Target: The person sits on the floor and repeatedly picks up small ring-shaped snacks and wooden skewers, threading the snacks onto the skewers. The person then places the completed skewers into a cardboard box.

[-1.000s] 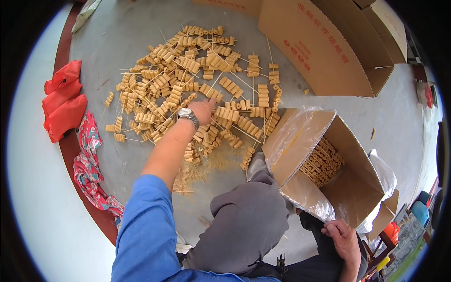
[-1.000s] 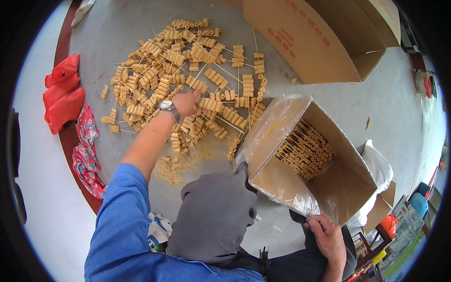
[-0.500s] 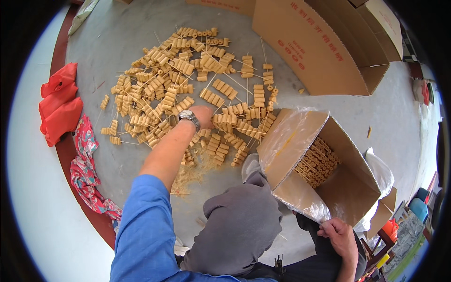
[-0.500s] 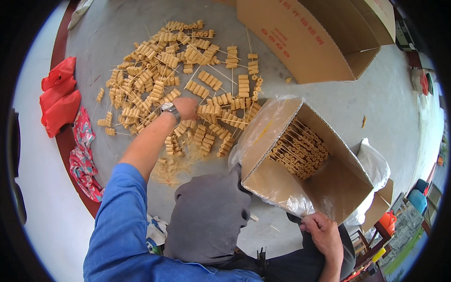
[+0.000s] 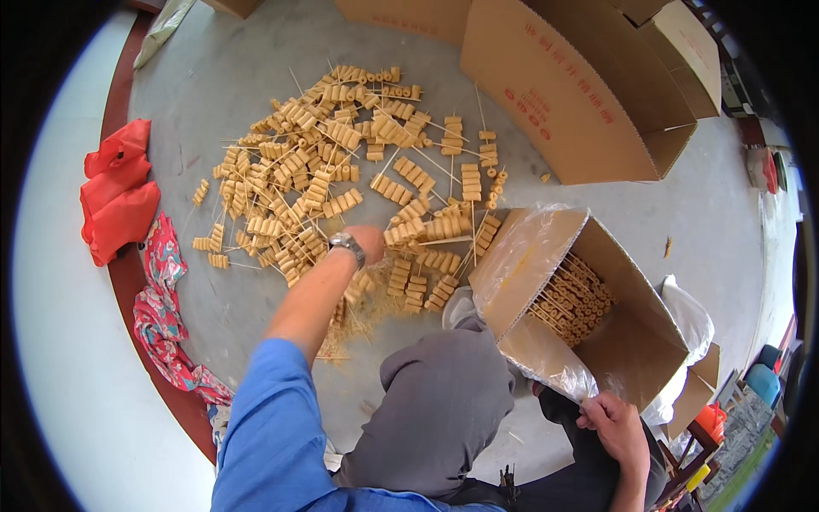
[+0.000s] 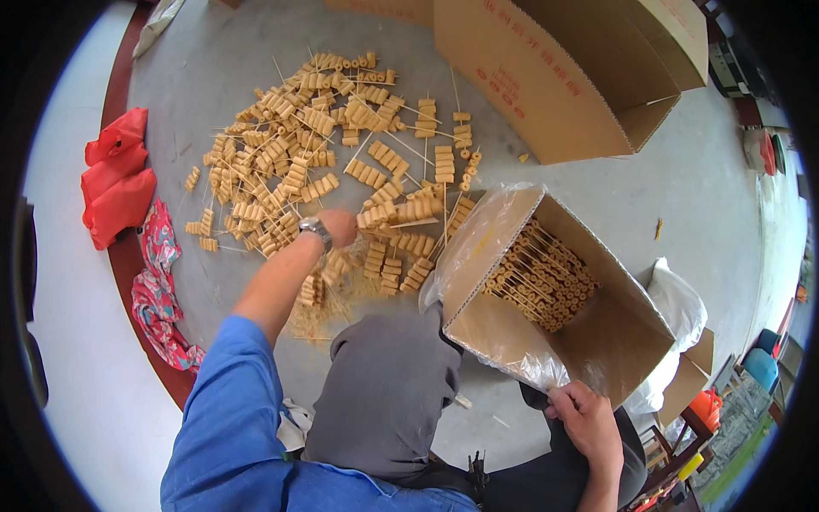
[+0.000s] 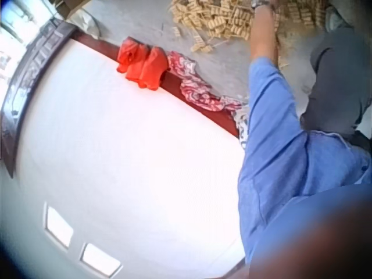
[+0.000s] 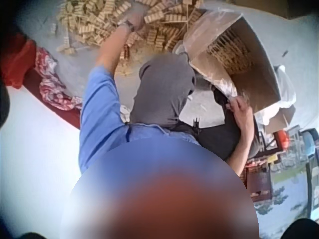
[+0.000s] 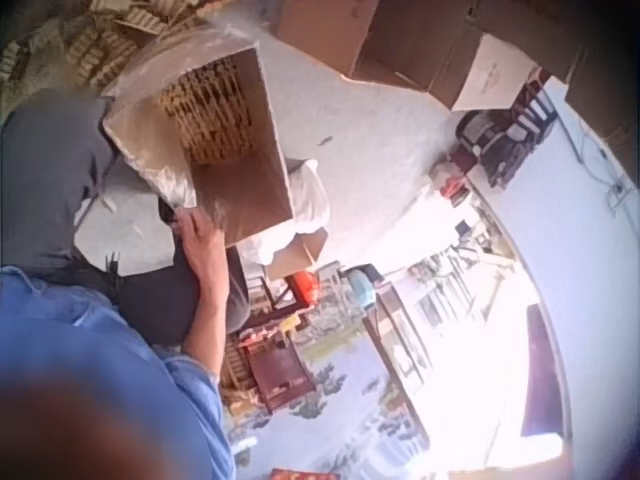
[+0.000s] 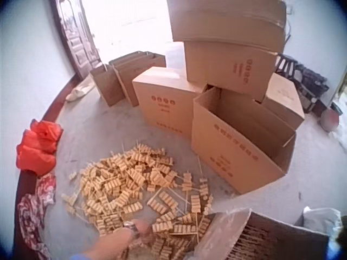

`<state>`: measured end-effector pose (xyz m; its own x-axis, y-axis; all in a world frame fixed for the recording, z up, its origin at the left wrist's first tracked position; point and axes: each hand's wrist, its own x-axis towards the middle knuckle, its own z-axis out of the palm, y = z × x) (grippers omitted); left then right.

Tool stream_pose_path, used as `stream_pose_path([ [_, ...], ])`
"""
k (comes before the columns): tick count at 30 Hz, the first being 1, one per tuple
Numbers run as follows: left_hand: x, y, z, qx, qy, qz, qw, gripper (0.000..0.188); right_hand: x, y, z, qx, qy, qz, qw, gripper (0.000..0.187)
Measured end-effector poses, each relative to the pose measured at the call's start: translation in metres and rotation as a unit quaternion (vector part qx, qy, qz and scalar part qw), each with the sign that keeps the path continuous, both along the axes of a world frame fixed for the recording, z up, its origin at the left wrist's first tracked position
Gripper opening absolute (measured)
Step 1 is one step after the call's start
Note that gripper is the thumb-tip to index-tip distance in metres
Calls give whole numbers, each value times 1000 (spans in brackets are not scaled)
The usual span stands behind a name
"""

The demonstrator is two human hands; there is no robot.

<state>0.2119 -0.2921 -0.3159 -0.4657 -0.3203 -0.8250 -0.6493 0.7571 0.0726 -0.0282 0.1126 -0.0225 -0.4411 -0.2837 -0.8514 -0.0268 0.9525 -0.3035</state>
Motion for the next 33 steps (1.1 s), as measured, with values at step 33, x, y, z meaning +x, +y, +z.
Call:
stream_pose_path([
  [33,176,31,324,144,296,365,871,32,209,-128,104,-455,-120,216,856,30],
])
